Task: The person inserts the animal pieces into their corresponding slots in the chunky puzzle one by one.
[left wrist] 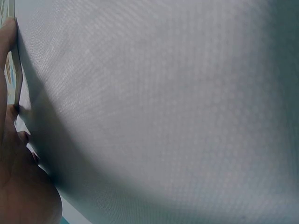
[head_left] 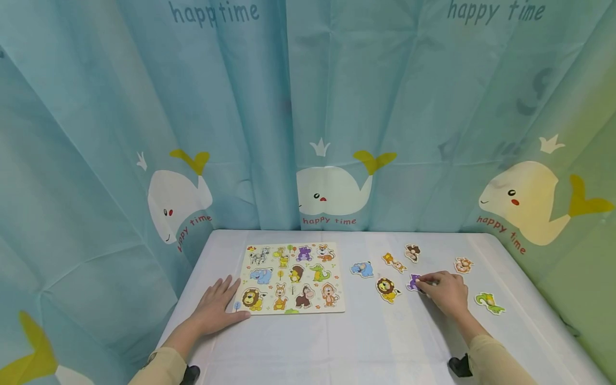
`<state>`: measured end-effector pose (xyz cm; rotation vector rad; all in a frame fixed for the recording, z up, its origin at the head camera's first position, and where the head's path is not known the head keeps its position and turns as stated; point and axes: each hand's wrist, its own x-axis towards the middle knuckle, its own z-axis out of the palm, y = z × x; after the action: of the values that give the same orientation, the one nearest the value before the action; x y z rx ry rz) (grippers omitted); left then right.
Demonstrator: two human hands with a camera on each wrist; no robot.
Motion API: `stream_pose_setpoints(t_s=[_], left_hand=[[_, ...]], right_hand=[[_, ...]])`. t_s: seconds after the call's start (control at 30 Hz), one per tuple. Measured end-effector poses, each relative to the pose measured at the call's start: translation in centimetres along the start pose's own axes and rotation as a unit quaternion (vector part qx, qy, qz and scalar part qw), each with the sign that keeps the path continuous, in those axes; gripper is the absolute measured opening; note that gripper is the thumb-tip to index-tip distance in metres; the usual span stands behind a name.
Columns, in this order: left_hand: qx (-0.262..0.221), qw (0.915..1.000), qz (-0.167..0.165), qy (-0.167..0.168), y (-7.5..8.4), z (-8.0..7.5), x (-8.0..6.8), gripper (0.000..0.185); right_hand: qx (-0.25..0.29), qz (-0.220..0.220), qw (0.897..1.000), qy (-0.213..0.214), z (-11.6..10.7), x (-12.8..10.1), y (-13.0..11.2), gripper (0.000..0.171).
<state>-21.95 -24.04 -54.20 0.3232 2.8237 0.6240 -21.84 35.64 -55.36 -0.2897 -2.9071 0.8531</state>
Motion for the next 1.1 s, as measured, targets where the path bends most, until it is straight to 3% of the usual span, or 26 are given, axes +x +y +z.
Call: stream_pose_setpoints(t_s=[0.73,0.97,1.1], left_hand=[[0.002,1.0000,0.000,0.001,-0.2,0.1,0.2,0.107],[0.005,1.0000,0.003,0.000,-0.2,0.2,0.3,0.107],[0.005,1.0000,0.005,0.001,-0.2,0.1,0.3,0.107]], right_hand=[[-0.018,-0.029,0.999,0.037,0.2,-0.4,-0.4,0.024],[-0.012,-0.020,0.998,0.058,-0.2,0.0,-1.3,0.027],[-0.003,-0.040,0.997,0.071,-0.4,0.6,-2.6,0.027]])
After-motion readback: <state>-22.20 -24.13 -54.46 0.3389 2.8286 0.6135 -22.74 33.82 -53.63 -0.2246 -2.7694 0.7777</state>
